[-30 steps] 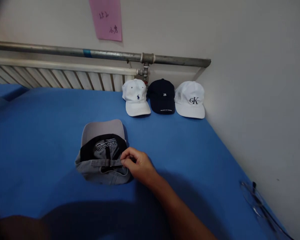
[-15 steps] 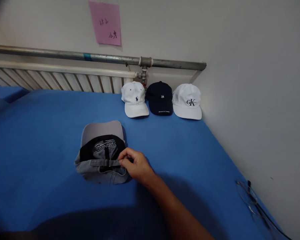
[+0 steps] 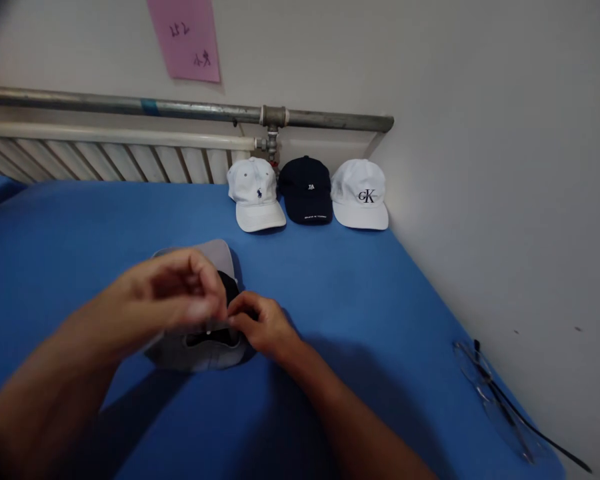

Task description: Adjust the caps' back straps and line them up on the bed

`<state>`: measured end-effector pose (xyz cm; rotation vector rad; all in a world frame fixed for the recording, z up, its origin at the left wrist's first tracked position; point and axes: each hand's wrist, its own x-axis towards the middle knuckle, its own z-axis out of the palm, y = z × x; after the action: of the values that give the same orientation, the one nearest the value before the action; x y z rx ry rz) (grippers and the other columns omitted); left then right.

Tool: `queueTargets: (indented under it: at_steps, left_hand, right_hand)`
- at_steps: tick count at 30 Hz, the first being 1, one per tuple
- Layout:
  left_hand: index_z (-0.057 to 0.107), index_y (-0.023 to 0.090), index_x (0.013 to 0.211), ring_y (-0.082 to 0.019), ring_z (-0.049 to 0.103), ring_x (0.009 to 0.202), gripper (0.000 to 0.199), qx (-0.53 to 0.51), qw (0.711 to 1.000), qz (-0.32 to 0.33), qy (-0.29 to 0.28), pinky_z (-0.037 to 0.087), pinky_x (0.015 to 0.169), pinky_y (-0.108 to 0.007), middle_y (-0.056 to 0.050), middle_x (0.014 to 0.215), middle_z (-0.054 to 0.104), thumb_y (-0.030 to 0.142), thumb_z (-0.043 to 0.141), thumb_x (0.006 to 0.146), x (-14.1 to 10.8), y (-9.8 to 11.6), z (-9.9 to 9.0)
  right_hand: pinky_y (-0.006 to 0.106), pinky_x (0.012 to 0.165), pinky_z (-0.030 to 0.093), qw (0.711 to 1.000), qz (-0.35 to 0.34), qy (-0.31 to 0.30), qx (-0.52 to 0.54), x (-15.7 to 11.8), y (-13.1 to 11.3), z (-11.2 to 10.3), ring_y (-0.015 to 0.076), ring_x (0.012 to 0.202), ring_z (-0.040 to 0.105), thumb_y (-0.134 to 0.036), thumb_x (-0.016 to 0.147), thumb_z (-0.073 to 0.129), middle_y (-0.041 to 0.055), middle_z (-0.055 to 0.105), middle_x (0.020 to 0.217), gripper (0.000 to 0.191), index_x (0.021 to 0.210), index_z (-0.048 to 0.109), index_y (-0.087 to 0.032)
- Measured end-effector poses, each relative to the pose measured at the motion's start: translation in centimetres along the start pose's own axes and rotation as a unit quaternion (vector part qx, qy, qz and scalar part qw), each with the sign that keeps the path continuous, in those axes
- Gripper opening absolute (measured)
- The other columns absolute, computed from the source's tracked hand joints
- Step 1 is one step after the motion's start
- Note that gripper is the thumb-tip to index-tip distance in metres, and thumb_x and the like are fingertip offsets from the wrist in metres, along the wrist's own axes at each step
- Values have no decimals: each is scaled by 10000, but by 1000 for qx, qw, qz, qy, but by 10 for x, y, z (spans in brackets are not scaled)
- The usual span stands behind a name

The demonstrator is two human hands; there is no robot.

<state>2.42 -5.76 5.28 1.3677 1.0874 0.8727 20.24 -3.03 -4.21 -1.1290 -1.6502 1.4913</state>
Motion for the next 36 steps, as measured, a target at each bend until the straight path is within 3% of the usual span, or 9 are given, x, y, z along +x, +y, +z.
queueTargets:
  at_steps: [3,7,11,14,17,24,28,32,36]
  left_hand:
    - [541,179,615,-116,567,595,292,-21,997,-17,77,445,584,-231,17,611,625,369,723,741,42,-27,-15]
    - [493,183,569,-141,556,621,369,-36,994,-26,96,450,661,-273,7,583,571,446,651,775,49,-71,-30]
    - [563,175,655,-133,529,667,364,32,999,-22,-27,411,660,-254,-5,673,590,461,541,880,28,-66,-39]
    - [644,194,904,-143,533,754,260,65,986,-57,-142,405,653,-244,-15,856,618,435,653,810,17,-51,-42]
    - [614,221,1042,-142,522,750,359,93,980,-89,-150,405,630,-242,-6,911,605,406,725,755,15,-48,-40]
    - [669,203,863,-119,505,699,146,-9,958,-64,-278,407,627,-226,8,779,579,347,661,840,11,-49,-45]
    - [717,219,913,-213,585,921,160,-69,950,71,-296,465,815,-328,-53,1026,625,344,682,820,5,-44,-51]
    - [732,271,985,-265,619,1004,207,-127,923,128,-340,492,851,-375,-59,1210,617,339,718,791,-4,-42,-48]
    - [713,246,738,-239,688,821,261,-126,917,154,-347,529,778,-363,-42,983,714,507,712,748,-21,-51,-44]
  right_hand:
    - [242,583,385,998,-6,5,65,-2,-6,-3,113,579,501,-208,704,565,-42,557,599,33,716,595,-209]
    - [246,581,360,996,7,4,90,-4,-13,-6,110,567,479,-207,685,573,-46,545,577,38,703,605,-216]
    - [247,583,351,992,7,29,119,-4,-15,-14,109,563,473,-212,687,586,-47,535,566,32,702,614,-214]
    - [246,588,353,987,-6,53,154,-5,-15,-22,106,562,472,-216,691,615,-47,547,569,22,711,625,-213]
    - [244,597,366,982,-22,55,179,-9,-16,-27,107,587,497,-225,690,656,-37,582,618,41,723,634,-214]
    - [262,659,442,982,-59,54,168,-16,-23,-26,132,682,571,-270,770,637,-10,634,737,58,796,663,-225]
    - [352,899,463,985,-117,116,41,-9,-15,-26,185,960,621,-240,886,483,35,688,982,220,1001,671,-239]
    - [411,1010,422,958,-215,119,-145,-1,-1,-25,212,1163,548,-126,857,465,64,614,1241,414,1232,583,-257]
    - [454,1066,376,937,-237,94,-238,3,8,-23,225,1256,473,-53,809,467,91,534,1348,551,1322,518,-248]
